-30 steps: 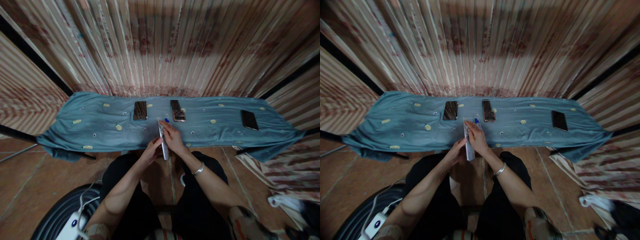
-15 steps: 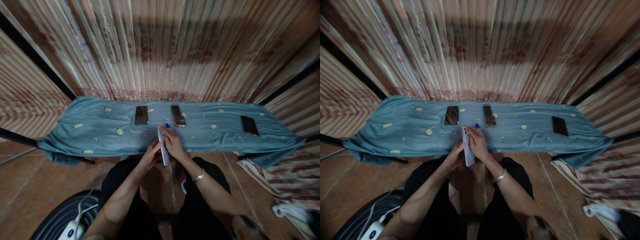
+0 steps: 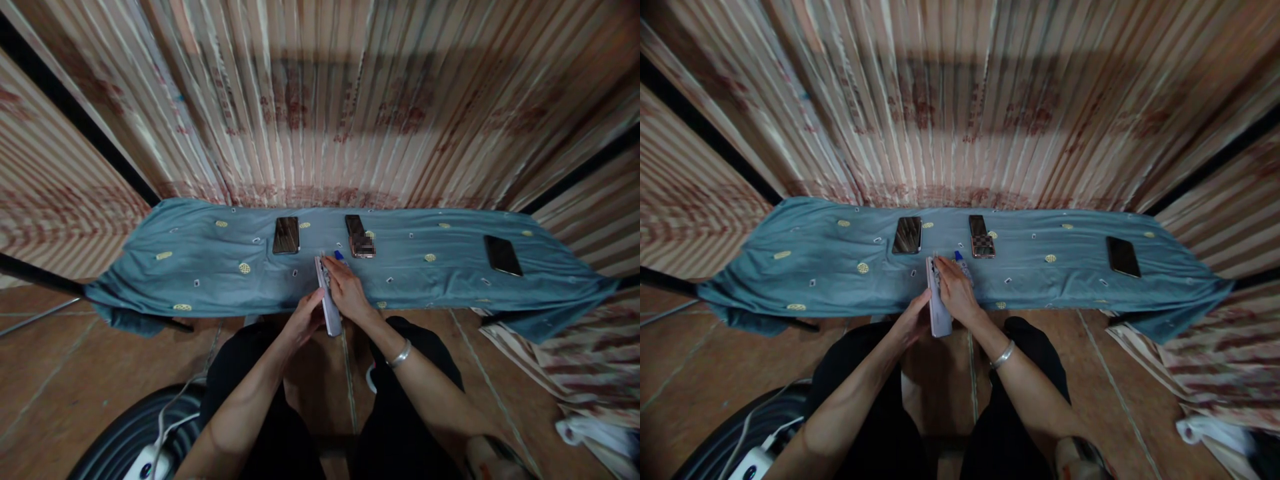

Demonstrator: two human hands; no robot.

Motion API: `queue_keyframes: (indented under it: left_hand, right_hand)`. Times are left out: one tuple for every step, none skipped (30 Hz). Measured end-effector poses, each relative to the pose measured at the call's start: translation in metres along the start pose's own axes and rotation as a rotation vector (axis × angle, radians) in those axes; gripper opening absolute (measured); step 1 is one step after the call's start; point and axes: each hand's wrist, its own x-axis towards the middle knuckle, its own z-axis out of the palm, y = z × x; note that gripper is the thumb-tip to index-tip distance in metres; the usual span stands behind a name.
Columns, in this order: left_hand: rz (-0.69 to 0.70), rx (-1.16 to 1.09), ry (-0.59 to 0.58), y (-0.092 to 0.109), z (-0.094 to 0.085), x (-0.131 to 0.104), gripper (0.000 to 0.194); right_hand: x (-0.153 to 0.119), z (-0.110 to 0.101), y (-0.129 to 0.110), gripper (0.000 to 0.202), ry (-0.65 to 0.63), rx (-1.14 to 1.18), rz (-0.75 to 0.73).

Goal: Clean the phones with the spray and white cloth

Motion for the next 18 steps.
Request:
queue_keyframes:
  left_hand:
    - [-0.016,-0.002,-0.002,0.0,0.001,-0.001,0.05]
    - [-0.026,-0.01,-0.001,0.0,0.002,-0.001,0.048]
    - [-0.026,-0.024,0.007,0.001,0.002,0.0,0.045]
    - [-0.018,-0.045,0.022,0.001,0.002,0.0,0.042]
    - [-0.006,-0.069,0.042,0.002,0.001,0.002,0.039]
    - [0.007,-0.094,0.064,0.004,0.0,0.003,0.037]
    - [0.022,-0.119,0.087,0.005,0.0,0.004,0.034]
    - [0.031,-0.139,0.107,0.006,-0.001,0.005,0.032]
    - [0.037,-0.156,0.121,0.007,-0.002,0.005,0.03]
    - [0.041,-0.169,0.131,0.008,-0.003,0.006,0.028]
    - [0.047,-0.182,0.135,0.009,-0.004,0.006,0.026]
    - [0.053,-0.192,0.133,0.01,-0.005,0.005,0.025]
    - [0.058,-0.198,0.131,0.011,-0.005,0.005,0.023]
    - [0.063,-0.199,0.127,0.011,-0.006,0.005,0.022]
    - [0.063,-0.192,0.128,0.011,-0.008,0.005,0.023]
    - [0.058,-0.18,0.13,0.011,-0.009,0.006,0.024]
    - [0.053,-0.164,0.135,0.011,-0.011,0.006,0.027]
    - [0.052,-0.146,0.142,0.011,-0.012,0.007,0.03]
  right_hand:
    - [0.001,0.0,0.0,0.052,0.003,-0.003,-0.005]
    - [0.002,0.0,0.0,0.052,0.005,-0.006,-0.011]
    - [0.003,0.0,0.0,0.052,0.004,-0.008,-0.019]
    - [0.003,0.001,-0.001,0.052,0.0,-0.009,-0.029]
    - [0.003,0.002,-0.002,0.052,-0.007,-0.008,-0.04]
    - [0.002,0.003,-0.003,0.052,-0.014,-0.005,-0.051]
    - [0.001,0.004,-0.005,0.051,-0.022,-0.002,-0.062]
    - [-0.001,0.005,-0.007,0.05,-0.032,0.001,-0.072]
    - [-0.002,0.006,-0.01,0.049,-0.044,0.004,-0.082]
    - [-0.004,0.007,-0.012,0.048,-0.056,0.007,-0.092]
    - [-0.005,0.008,-0.015,0.048,-0.067,0.008,-0.101]
    - [-0.006,0.008,-0.017,0.047,-0.077,0.01,-0.11]
    - [-0.006,0.008,-0.019,0.047,-0.085,0.012,-0.121]
    - [-0.007,0.009,-0.022,0.047,-0.089,0.013,-0.13]
    - [-0.007,0.009,-0.024,0.048,-0.09,0.014,-0.137]
    - [-0.006,0.009,-0.026,0.048,-0.088,0.015,-0.145]
    - [-0.006,0.01,-0.028,0.048,-0.085,0.016,-0.153]
    - [-0.005,0.01,-0.029,0.049,-0.081,0.018,-0.158]
